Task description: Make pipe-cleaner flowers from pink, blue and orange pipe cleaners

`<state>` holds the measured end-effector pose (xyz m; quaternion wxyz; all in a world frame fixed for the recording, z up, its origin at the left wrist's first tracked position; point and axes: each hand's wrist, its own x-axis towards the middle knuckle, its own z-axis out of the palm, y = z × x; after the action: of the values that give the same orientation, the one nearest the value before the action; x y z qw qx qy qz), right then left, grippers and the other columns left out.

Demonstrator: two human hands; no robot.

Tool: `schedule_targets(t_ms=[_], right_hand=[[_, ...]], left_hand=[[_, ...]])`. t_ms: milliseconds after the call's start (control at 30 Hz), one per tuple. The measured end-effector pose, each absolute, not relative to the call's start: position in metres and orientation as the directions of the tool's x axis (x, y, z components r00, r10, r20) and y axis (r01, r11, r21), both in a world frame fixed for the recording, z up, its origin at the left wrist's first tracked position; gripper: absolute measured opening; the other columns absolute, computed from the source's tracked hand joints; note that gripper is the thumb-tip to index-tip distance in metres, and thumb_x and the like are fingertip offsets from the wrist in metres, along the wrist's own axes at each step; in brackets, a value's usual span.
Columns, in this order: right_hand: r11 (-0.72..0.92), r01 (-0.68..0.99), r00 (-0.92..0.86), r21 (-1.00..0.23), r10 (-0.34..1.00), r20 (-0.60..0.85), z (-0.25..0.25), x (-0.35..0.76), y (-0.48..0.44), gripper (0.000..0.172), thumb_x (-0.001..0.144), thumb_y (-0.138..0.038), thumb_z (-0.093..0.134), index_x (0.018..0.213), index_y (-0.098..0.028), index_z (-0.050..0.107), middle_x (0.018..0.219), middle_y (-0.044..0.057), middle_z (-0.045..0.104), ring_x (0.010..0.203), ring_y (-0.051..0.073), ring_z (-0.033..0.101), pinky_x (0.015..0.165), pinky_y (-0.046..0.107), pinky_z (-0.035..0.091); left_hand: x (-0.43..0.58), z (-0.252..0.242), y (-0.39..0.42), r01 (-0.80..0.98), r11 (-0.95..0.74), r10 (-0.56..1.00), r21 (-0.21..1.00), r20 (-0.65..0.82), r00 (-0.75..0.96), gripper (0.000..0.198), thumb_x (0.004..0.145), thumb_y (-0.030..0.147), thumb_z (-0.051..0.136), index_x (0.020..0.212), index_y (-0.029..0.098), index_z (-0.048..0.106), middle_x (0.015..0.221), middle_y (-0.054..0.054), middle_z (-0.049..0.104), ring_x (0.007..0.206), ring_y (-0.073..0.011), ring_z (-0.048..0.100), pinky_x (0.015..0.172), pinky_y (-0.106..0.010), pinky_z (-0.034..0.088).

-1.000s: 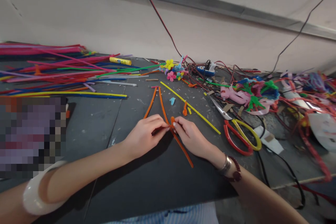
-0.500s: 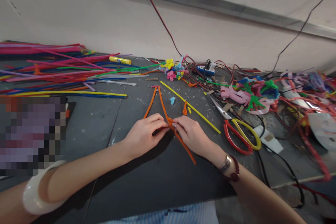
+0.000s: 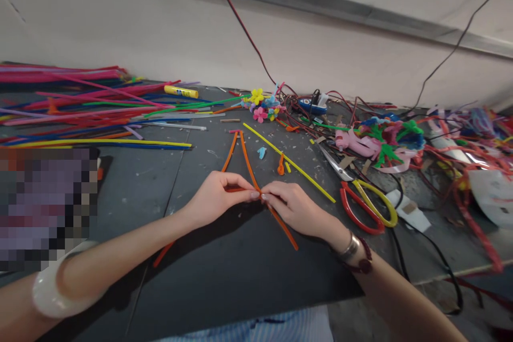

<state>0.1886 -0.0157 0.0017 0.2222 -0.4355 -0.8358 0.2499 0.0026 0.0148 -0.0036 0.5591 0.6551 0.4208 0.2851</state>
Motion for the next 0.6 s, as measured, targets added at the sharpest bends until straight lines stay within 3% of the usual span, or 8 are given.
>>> schedule_targets(t_ms=[200,400,600], right_hand=[[0.433,0.567,-0.520,-0.701,0.848,0.103,0.0033,0.1875,-0.0179,0.020,0.088,-0.018,0.039,0.077,-0.017,0.055,0.067,0.000,0.056,0.062,0.010,0.052,0.060,0.021,0.038],[0.376,0.550,-0.461,-0.746,0.881,0.105,0.0036,0.1865,-0.0182,0.017,0.086,-0.024,0.046,0.079,-0.017,0.060,0.069,0.000,0.061,0.063,0.011,0.055,0.059,0.021,0.039],[0.341,0.519,-0.427,-0.784,0.898,0.108,0.0015,0.1865,-0.0171,0.024,0.086,-0.022,0.045,0.068,-0.017,0.061,0.066,0.001,0.063,0.062,0.011,0.057,0.063,0.023,0.042]], left_hand=[[0.0029,-0.0012,0.0181,0.091,0.149,0.857,0.985,-0.175,0.485,0.015,0.067,0.020,0.069,0.068,0.013,0.055,0.063,-0.002,0.068,0.062,-0.0127,0.064,0.062,-0.024,0.053],[0.0027,0.0001,0.0185,0.084,0.139,0.868,0.987,-0.162,0.470,0.019,0.066,0.021,0.070,0.069,0.014,0.052,0.060,0.000,0.067,0.059,-0.0110,0.063,0.061,-0.022,0.052],[0.0030,-0.0011,0.0175,0.029,0.198,0.853,0.980,-0.187,0.487,0.019,0.068,0.021,0.068,0.075,0.014,0.052,0.059,0.000,0.068,0.057,-0.0115,0.064,0.060,-0.022,0.052]])
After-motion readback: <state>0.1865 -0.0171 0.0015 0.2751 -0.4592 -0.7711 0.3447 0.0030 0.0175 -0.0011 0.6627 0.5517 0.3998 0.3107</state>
